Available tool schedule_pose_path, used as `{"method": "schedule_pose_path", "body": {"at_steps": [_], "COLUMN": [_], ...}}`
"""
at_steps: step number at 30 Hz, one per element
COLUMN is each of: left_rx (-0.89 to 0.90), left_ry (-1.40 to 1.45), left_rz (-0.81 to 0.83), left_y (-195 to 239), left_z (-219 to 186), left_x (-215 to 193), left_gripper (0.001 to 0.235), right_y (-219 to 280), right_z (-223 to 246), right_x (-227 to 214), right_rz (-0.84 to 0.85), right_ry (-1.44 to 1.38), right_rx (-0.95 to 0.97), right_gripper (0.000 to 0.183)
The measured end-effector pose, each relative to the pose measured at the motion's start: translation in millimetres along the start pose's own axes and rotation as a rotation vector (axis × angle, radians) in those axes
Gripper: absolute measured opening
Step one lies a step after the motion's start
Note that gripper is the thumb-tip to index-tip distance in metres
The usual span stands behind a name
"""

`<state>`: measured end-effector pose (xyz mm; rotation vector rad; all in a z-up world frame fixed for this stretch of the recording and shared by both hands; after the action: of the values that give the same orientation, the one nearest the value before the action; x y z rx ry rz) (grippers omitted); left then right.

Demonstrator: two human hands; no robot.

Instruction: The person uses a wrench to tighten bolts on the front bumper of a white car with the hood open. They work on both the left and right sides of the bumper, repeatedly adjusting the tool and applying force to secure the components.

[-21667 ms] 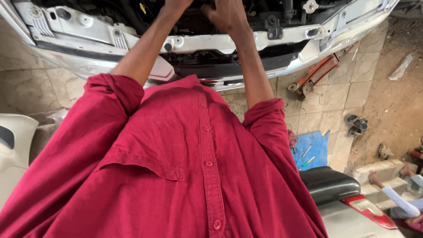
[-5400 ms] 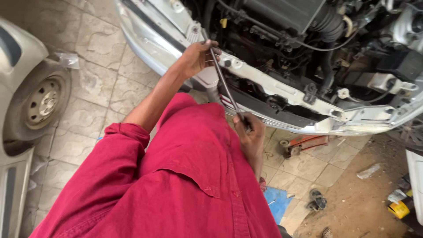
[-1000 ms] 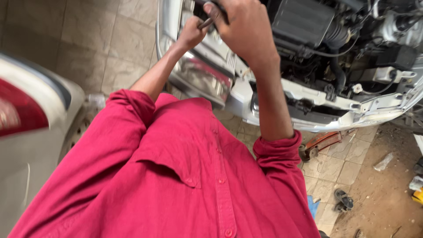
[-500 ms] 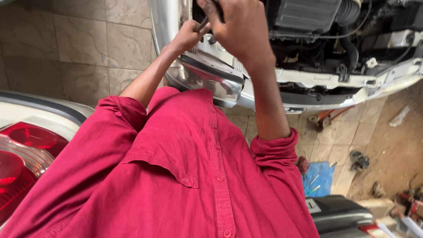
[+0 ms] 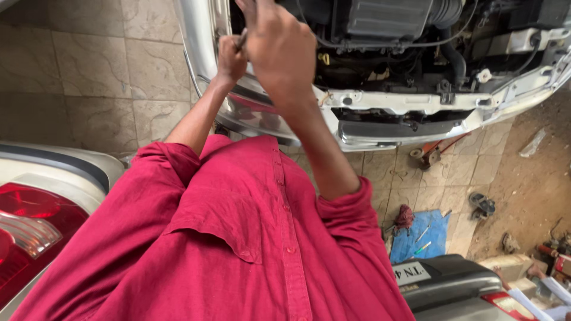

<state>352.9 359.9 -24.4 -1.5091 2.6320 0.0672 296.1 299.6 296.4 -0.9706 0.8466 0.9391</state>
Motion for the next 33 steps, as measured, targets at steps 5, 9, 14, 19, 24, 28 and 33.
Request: {"method": "schedule_pose_path", "body": {"at_steps": [5, 9, 14, 19, 24, 28, 33], "left_rx": [0.064, 0.046, 0.018, 0.013, 0.003, -0.069, -0.007], "left_ry": [-0.048, -0.013, -0.016, -0.079, -0.171, -0.134, -0.122], "left_rz": [-0.016, 0.101, 0.201, 0.121, 0.024, 0.109, 0.138], "left_y": [-8.8, -7.9, -10.1, -12.3, -10.7, -11.3, -12.0], "left_z": [-7.9, -1.8, 0.6, 6.8, -4.5, -15.4, -23.7], "left_x": [-1.7, 0.1, 1.8, 4.2, -0.1, 1.9, 0.1], "left_gripper": [0.036, 0.030, 0.026, 0.026, 0.050, 0.050, 0.048], "right_y": [-0.2, -7.6, -11.4, -12.7, -26.7, -58.9, -67.0], "right_z": [7.6, 0.9, -1.4, -3.9, 4.6, 10.8, 31.0], "right_x": [-6.3, 3.8, 15.1, 12.8, -20.9, -51.0, -19.3], "right_rz": [-0.072, 0.022, 0.107, 0.192, 0.167, 0.369, 0.462], "right_ry": [0.065, 0.089, 0.076, 0.077, -0.033, -0.230, -0.342], "right_rx": [0.034, 0.045, 0.159, 0.088, -0.347, -0.515, -0.678], "right_gripper": [0.042, 0.045, 0.048, 0.039, 0.051, 0.052, 0.039]}}
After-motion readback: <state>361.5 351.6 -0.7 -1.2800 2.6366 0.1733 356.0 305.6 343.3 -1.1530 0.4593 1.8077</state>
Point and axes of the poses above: each hand's wrist, its own y-axis away from the middle knuckle, its own x-axis out of the palm, z = x × y, the point moved 9 cm from there along -y, towards the middle knuckle, and after that the axes turned 9 degrees about -x, right-handed, at the moved point
